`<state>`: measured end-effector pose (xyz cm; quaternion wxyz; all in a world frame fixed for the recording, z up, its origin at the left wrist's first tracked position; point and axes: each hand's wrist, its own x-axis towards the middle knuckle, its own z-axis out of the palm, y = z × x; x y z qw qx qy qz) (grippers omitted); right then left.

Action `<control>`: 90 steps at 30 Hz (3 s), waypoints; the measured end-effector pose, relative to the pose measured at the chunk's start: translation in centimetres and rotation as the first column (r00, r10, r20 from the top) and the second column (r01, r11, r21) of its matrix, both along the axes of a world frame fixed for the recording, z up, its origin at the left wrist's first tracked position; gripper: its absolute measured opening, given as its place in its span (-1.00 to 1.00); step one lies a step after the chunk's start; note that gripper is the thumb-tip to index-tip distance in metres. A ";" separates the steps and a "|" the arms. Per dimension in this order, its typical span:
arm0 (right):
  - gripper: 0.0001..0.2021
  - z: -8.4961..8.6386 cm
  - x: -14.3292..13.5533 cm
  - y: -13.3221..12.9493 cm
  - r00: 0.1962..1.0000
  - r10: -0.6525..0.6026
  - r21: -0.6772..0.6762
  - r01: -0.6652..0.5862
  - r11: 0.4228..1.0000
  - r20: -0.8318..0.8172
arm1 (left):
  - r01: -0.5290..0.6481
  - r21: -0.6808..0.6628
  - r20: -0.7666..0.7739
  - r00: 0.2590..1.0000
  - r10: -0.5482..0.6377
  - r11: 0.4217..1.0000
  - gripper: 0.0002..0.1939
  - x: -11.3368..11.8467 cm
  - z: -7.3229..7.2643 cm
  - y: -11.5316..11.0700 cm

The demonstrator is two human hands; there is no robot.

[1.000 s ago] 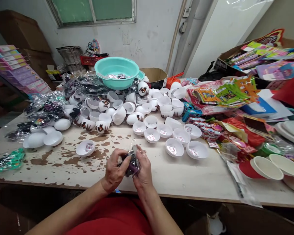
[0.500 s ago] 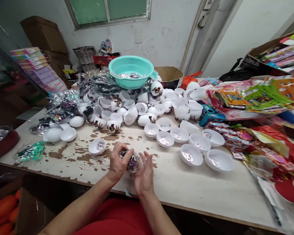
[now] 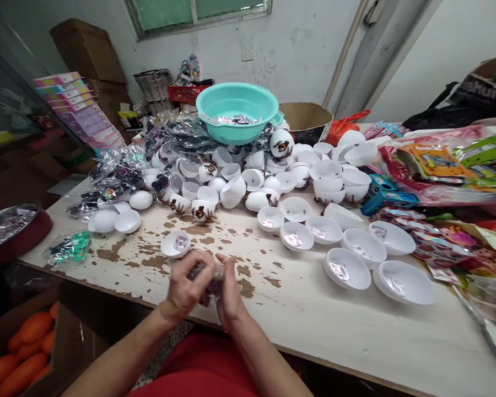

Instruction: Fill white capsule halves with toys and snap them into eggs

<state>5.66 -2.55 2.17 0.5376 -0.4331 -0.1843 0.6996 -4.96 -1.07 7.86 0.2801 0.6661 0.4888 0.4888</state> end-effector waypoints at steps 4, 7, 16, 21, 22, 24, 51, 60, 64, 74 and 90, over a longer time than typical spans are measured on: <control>-0.18 -0.4 0.5 0.2 0.992 0.077 0.000 -0.077 0.997 0.104 | -0.356 0.187 -0.120 0.917 0.381 0.916 -0.83 -7.1 0.4 4.7; -0.34 -1.5 1.4 0.3 0.945 0.121 0.018 -0.133 0.991 0.304 | -0.340 0.228 -0.222 0.894 0.389 0.912 -0.80 -10.0 -1.5 7.9; -0.08 -4.1 -0.8 2.5 0.829 0.036 0.345 -0.272 0.898 0.558 | -0.156 0.057 -0.350 0.922 0.167 0.986 -0.78 -7.7 -5.3 7.8; -0.17 -4.7 -1.4 5.2 0.699 0.004 0.479 -0.494 0.726 0.715 | -0.102 -0.037 -0.294 0.952 0.087 0.994 -0.78 -5.0 -6.1 6.9; -0.25 -4.6 -1.2 5.3 0.697 0.006 0.471 -0.492 0.732 0.718 | -0.103 -0.034 -0.277 0.957 0.090 0.994 -0.77 -4.4 -6.2 6.6; -0.34 -4.1 -0.6 4.9 0.687 0.003 0.459 -0.489 0.742 0.727 | -0.112 0.005 -0.244 0.963 0.110 0.994 -0.76 -3.2 -6.0 5.7; -0.21 1.7 8.6 0.9 0.894 0.245 0.335 -0.378 0.863 0.376 | 0.637 -0.154 -0.209 0.726 -0.655 0.755 -0.61 -0.1 -0.2 3.0; -0.30 1.9 6.8 0.6 0.860 0.203 0.395 -0.409 0.823 0.467 | 0.521 0.008 -0.050 0.853 -0.520 0.854 -0.63 3.1 0.7 1.6; -0.38 2.1 6.9 0.6 0.867 0.192 0.379 -0.387 0.841 0.460 | 0.490 -0.153 0.065 0.871 -0.486 0.858 -0.84 3.8 0.0 1.5; -0.51 0.7 8.0 0.6 0.952 0.007 0.245 -0.086 0.966 0.306 | 0.145 -0.149 -0.174 0.970 -0.170 0.978 -0.28 2.2 -1.7 8.3; -0.49 -0.4 11.2 -1.5 0.946 -0.033 0.123 -0.007 0.992 0.324 | -0.217 -0.334 -0.736 0.668 -0.110 0.917 -0.42 -3.5 -2.4 10.8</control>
